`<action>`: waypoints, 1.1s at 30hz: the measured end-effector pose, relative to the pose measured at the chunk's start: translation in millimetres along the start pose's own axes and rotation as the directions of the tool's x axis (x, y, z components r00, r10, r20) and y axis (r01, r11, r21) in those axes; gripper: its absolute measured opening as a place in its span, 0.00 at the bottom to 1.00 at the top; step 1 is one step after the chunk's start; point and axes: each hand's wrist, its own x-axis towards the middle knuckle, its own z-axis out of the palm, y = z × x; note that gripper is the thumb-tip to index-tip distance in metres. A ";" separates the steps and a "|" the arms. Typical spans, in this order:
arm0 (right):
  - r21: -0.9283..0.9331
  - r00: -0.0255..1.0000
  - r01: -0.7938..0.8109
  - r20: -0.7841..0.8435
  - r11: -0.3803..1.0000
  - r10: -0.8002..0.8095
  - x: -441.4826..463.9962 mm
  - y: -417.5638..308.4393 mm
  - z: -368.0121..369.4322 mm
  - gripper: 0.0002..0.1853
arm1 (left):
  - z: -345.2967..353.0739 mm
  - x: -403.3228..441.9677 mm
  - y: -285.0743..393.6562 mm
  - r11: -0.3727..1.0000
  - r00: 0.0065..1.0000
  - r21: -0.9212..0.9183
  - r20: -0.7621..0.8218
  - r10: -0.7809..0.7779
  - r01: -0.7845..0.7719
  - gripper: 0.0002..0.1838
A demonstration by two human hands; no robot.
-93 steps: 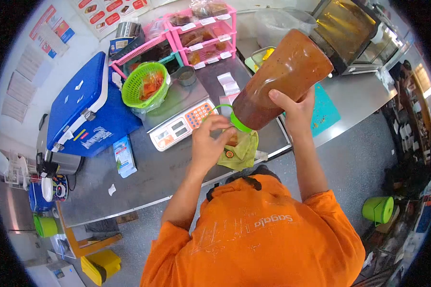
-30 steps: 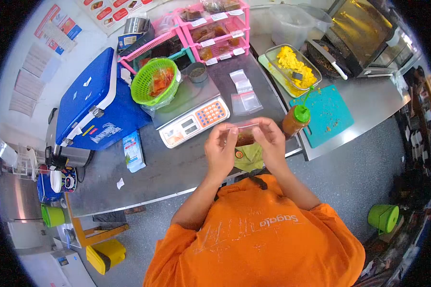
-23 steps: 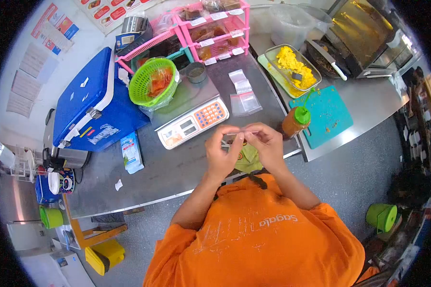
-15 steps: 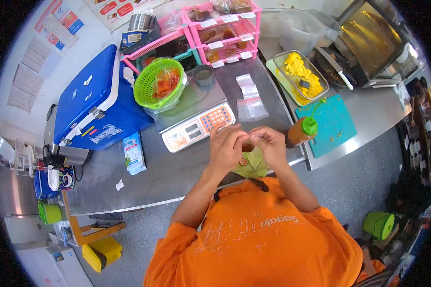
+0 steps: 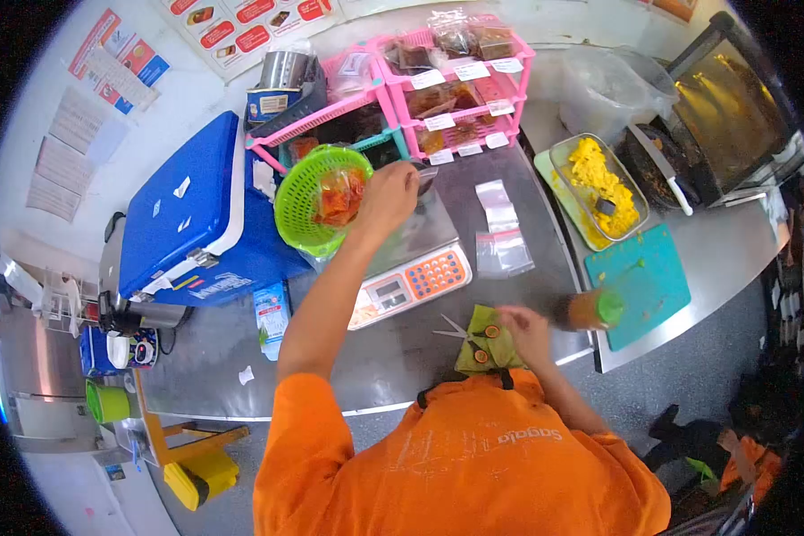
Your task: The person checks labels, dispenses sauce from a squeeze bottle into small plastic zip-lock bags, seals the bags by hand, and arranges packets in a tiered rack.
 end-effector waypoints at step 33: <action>0.115 0.960 -0.183 0.233 0.976 0.153 -3.1 36.5 -12.9 0.11 | -22.4 134.1 11.7 0.726 0.941 0.662 0.332 -0.061 -0.187 0.13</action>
